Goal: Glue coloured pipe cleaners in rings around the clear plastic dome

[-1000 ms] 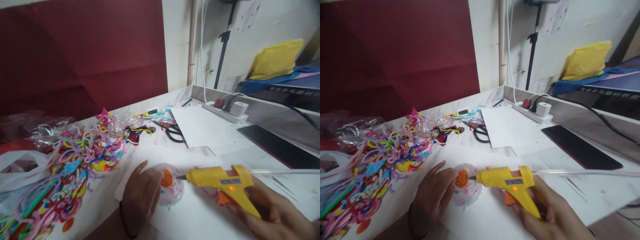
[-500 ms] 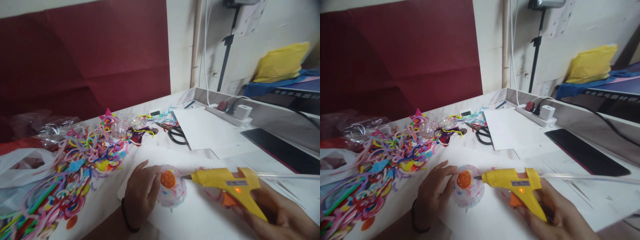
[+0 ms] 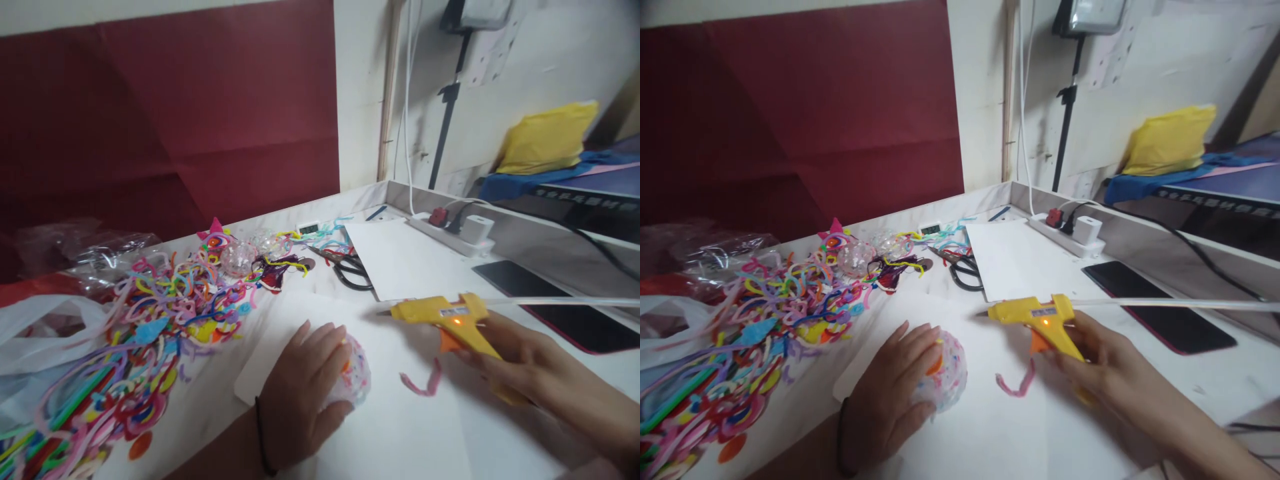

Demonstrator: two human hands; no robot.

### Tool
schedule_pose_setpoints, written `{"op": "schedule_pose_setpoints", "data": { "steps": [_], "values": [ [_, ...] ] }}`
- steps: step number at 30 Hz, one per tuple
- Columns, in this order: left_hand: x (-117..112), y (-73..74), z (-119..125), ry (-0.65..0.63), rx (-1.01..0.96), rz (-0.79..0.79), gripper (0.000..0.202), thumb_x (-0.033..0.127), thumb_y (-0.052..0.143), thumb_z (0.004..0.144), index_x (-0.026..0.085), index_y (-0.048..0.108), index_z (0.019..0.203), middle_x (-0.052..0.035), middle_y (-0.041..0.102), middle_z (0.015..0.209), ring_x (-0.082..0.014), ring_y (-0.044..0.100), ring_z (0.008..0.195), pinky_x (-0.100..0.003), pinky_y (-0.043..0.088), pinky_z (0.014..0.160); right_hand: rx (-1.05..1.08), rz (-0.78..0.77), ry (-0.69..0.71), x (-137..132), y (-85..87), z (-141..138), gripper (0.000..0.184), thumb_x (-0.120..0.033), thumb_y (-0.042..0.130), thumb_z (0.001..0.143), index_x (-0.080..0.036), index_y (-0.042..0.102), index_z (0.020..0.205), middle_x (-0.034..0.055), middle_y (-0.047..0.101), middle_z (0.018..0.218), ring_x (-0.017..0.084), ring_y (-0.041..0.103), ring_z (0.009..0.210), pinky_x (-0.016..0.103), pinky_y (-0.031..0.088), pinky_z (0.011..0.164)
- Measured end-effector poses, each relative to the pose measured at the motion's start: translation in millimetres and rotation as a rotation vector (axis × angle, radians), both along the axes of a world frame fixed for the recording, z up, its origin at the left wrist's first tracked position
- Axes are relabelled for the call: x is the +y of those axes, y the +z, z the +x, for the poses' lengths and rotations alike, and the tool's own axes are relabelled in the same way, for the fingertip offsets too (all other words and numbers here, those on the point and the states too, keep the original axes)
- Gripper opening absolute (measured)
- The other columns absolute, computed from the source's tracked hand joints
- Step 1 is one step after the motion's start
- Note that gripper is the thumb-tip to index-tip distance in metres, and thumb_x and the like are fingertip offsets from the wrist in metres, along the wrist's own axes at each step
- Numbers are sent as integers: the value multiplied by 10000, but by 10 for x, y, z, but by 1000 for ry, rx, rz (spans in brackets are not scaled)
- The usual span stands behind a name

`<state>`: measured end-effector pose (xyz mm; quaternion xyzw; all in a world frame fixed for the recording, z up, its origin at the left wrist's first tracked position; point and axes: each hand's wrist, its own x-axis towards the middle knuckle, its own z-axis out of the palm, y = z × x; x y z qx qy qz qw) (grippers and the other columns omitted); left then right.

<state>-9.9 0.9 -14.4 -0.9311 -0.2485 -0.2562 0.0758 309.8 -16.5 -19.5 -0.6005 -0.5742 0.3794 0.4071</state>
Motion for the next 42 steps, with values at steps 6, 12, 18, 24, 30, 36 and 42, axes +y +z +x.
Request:
{"op": "schedule_pose_setpoints", "data": {
  "steps": [6, 12, 18, 24, 30, 36, 42],
  "values": [
    [16, -51, 38, -25, 76, -41, 537, 358, 376, 989, 52, 374, 1430, -189, 459, 1454, -296, 364, 1395, -493, 409, 1100, -1, -174, -51, 295, 26, 89, 506, -480, 721, 685, -154, 595, 1051, 43, 689, 719, 164, 598, 527, 275, 435, 452],
    [21, -15, 34, -40, 71, -30, 528, 301, 424, 961, 56, 384, 1427, -178, 479, 1441, -300, 391, 1381, -477, 415, 1099, -266, -105, -109, 333, -23, 147, 395, -475, 675, 733, -171, 608, 975, -2, 635, 651, 163, 598, 510, 283, 433, 461],
    [23, -84, 29, -20, 81, 8, 512, 282, 419, 973, 94, 358, 1445, -160, 476, 1449, -295, 390, 1380, -510, 367, 1120, -665, 242, -158, 149, -44, 156, 269, -427, 560, 827, -212, 672, 945, 108, 664, 869, 289, 620, 784, 414, 453, 674],
    [24, -206, -11, 48, -66, -103, 505, 244, 384, 984, 136, 293, 1469, -149, 386, 1504, -277, 317, 1417, -508, 306, 1148, -758, 548, 311, -139, -8, -220, 209, -266, 468, 948, -238, 658, 864, 74, 640, 959, 229, 565, 910, 395, 437, 802],
    [2, -302, -51, 308, -226, -239, 718, 304, 641, 809, 167, 302, 1427, -194, 462, 1392, -352, 472, 1283, -545, 435, 1034, -811, 622, 469, -134, -119, -432, 236, -169, 412, 972, -182, 563, 791, 44, 589, 790, 208, 514, 745, 410, 394, 721],
    [-38, -320, 28, 395, -247, -292, 856, 282, 768, 639, 167, 323, 1361, -184, 527, 1285, -371, 554, 1174, -552, 482, 965, -732, 568, 475, -86, -104, -409, 244, -208, 351, 1002, -209, 510, 817, 34, 578, 793, 187, 540, 707, 346, 418, 662],
    [-74, -309, 98, 440, -279, -367, 956, 303, 832, 528, 167, 333, 1332, -172, 553, 1246, -380, 572, 1138, -540, 490, 954, -442, 316, 408, -7, 45, -442, 269, -381, 321, 1010, -258, 501, 854, 1, 591, 764, 156, 569, 682, 289, 445, 626]
  ]
}}
